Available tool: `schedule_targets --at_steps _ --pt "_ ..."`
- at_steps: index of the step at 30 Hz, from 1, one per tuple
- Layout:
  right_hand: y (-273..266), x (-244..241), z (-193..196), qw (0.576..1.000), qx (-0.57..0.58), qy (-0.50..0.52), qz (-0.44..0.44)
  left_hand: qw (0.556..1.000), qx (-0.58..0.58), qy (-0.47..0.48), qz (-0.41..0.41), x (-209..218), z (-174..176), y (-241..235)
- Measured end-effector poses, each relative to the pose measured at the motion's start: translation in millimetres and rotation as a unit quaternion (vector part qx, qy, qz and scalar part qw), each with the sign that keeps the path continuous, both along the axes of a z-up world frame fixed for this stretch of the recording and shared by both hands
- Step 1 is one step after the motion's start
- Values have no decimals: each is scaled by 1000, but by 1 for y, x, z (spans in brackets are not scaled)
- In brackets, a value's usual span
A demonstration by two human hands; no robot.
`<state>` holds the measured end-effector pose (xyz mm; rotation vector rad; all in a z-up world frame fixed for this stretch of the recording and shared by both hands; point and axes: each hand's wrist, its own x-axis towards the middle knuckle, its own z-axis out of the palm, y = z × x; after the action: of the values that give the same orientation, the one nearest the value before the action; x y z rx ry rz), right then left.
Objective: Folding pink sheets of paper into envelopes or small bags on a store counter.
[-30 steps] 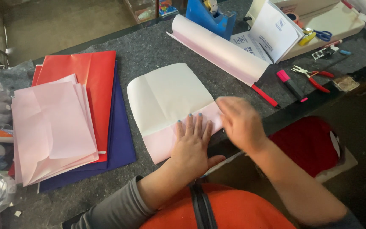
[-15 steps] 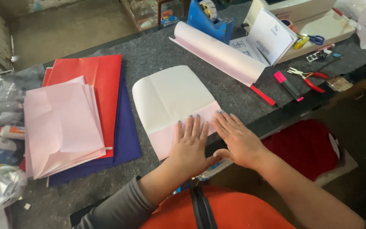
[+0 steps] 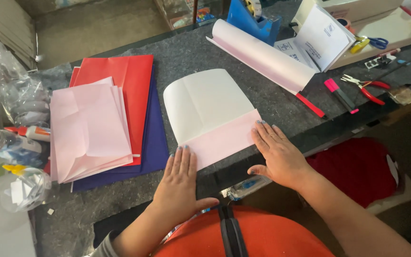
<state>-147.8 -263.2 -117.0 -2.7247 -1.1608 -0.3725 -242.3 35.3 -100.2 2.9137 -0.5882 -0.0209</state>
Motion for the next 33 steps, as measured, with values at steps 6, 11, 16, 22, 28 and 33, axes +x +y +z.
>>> schedule_targets --at_steps 6,11,16,22,28,33 --pt "9 8 21 998 31 27 -39 996 -18 59 66 29 26 11" --pt "27 57 40 976 152 84 -134 961 -194 -80 179 111 5 49" --pt "40 139 20 934 198 204 -219 841 -390 141 348 146 24 47" --pt "57 171 30 866 205 363 -276 832 -392 132 370 173 -26 59" --pt "75 218 21 936 111 258 -214 923 -190 -34 332 187 3 37" --pt "94 258 15 977 98 133 132 878 -257 81 395 182 20 29"
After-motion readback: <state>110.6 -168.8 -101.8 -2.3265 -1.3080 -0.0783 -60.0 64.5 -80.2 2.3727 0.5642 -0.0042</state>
